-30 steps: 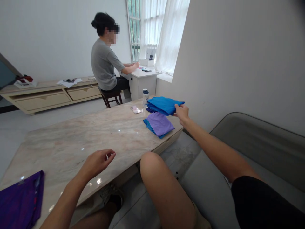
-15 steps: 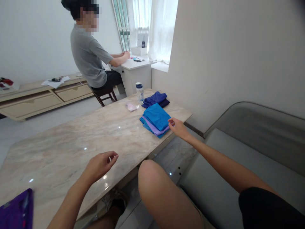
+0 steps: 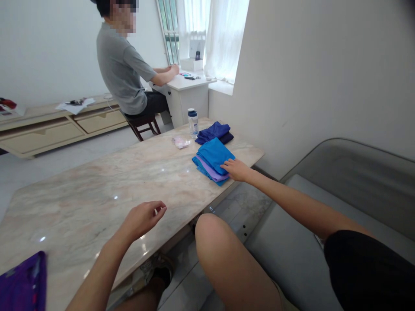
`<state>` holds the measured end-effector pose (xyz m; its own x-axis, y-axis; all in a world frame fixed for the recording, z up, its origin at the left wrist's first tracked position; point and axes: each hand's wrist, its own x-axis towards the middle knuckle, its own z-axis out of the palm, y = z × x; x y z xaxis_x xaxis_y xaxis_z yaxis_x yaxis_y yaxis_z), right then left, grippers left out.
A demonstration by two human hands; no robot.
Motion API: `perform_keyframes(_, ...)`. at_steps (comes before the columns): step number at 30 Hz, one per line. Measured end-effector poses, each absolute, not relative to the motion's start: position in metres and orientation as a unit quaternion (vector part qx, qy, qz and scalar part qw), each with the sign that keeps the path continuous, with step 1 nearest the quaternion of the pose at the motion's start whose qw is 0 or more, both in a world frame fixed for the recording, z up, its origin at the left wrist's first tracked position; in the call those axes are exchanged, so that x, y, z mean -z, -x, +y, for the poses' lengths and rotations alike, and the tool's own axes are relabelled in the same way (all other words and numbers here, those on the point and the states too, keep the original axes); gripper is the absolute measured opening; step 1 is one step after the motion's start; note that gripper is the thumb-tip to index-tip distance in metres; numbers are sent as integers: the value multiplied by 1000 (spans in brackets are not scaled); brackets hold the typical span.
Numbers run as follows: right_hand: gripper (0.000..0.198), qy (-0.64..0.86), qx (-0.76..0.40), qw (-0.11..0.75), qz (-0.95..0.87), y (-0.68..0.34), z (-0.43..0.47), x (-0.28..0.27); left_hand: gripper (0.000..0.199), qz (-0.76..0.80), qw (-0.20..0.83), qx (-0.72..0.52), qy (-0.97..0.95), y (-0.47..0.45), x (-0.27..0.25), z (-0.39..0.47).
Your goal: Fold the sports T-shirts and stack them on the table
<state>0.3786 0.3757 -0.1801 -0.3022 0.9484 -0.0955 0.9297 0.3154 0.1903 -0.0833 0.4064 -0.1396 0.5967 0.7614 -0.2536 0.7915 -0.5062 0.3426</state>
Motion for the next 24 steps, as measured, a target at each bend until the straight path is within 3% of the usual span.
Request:
perform_keyframes(11,25,-525,-106,71,842,-397,375,182,57,468,230,15,-853,123,153,404)
perform_keyframes(20,21,-475,-135,81,866,-401,368,181,58,496,311,6,-811,147,179,411)
perform_keyframes(24,28,-507,-137,67,848,-390,369,192,57,500,321,3,-804,152,185,413)
